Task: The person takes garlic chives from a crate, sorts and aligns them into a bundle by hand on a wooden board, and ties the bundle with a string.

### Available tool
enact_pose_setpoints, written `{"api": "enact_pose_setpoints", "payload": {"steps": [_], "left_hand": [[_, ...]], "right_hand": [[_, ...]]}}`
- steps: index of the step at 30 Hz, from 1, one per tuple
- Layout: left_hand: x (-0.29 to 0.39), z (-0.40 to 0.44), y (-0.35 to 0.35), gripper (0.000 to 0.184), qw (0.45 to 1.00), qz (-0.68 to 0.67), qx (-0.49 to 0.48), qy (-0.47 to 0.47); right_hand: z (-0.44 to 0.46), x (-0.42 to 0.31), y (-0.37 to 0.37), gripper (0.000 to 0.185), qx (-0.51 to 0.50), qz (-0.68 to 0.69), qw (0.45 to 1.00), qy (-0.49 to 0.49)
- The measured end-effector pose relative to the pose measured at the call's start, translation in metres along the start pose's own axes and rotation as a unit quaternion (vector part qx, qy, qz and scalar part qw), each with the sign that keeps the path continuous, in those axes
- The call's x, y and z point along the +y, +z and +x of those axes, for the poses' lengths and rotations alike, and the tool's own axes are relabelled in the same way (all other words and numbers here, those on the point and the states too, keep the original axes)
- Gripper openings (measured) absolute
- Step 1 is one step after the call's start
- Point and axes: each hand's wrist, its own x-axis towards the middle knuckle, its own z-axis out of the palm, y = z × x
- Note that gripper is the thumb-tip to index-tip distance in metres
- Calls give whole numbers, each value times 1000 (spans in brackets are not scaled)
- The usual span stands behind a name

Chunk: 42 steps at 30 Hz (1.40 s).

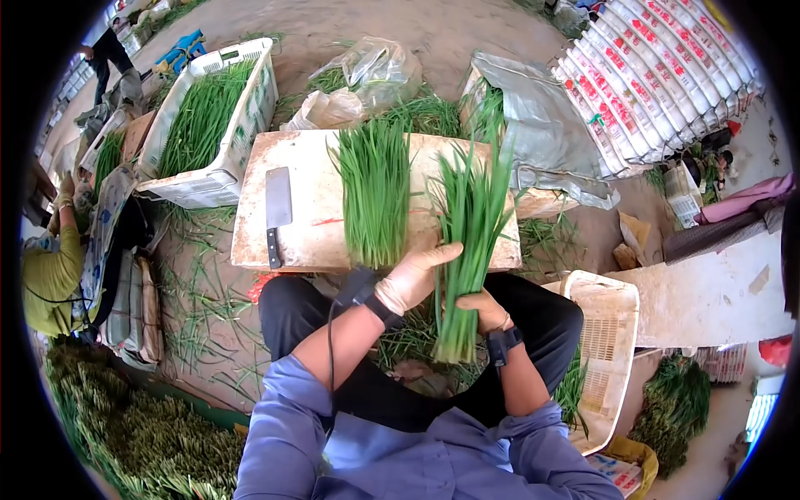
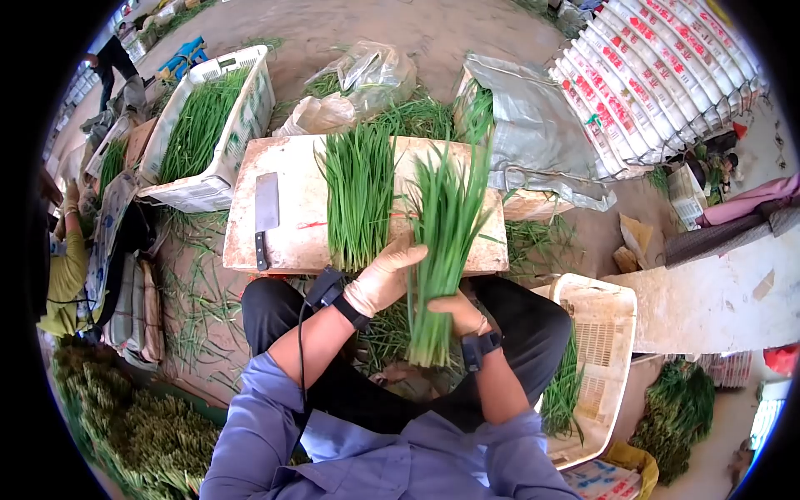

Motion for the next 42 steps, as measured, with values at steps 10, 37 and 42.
{"api": "enact_pose_setpoints", "payload": {"steps": [10,37,42], "left_hand": [[-16,-28,-13,71,981,-38,-20,-189],[-12,-97,39,29,973,21,219,69],[-15,-127,38,62,987,-81,131,48]], "right_hand": [[-9,38,15,56,-279,247,928,-14],[-62,0,82,72,-99,-322,939,-61],[-67,-1,85,64,-161,-385,903,-103]]}}
